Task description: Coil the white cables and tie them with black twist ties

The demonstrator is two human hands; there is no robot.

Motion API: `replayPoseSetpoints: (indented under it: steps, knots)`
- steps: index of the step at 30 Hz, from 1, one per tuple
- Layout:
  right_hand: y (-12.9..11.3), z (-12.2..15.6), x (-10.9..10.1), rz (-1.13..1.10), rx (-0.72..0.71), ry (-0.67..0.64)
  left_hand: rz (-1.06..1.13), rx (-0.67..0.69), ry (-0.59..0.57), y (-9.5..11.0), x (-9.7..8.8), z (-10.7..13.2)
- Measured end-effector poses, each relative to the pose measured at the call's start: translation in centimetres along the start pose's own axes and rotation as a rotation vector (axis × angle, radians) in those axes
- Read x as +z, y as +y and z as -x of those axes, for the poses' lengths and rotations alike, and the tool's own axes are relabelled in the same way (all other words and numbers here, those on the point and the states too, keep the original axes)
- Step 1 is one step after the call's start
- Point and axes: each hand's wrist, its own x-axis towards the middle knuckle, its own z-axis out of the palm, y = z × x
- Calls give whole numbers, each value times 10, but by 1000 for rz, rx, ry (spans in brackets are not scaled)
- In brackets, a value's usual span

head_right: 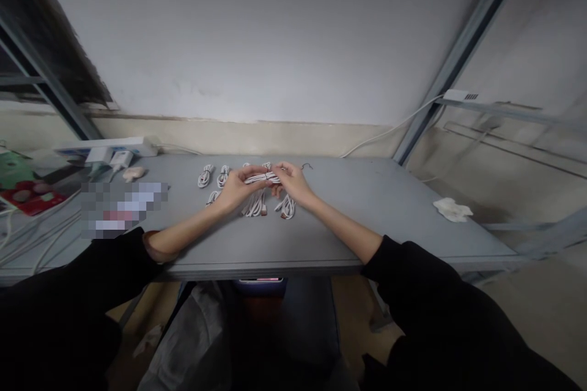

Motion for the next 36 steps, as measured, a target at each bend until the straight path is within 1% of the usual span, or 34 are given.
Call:
replayPoseSetpoints:
  steps: [4,8,11,13,15,17,21,24,27,30,36]
  knots:
    - [-4,2,2,-22,61,-3,24,19,-2,-3,-1,-1]
    - [-8,3,4,-91,105,4,93,11,4,-7,-1,-4]
    - [-11,4,4,-168,120,-42,131,25,26,-7,-2,-6]
    - [-12,5,5,-198,106,-85,143,24,40,-6,-4,-7]
    - [-13,6,6,-201,67,-97,160,11,50,-5,-6,-8]
    - [-11,6,7,-194,45,-78,180,-9,56,-5,-8,-9]
    - [-8,5,9,-202,66,-39,225,-40,89,-8,-7,-10]
    - [-8,6,10,-220,57,-20,261,-11,109,-12,-5,-10]
    - [-10,7,11,-240,60,-21,251,7,121,-15,-5,-10]
    - [-11,6,11,-204,61,-23,218,-25,120,-17,-5,-10]
    - [-5,3,9,-96,2,-34,165,-20,118,-17,-5,-10]
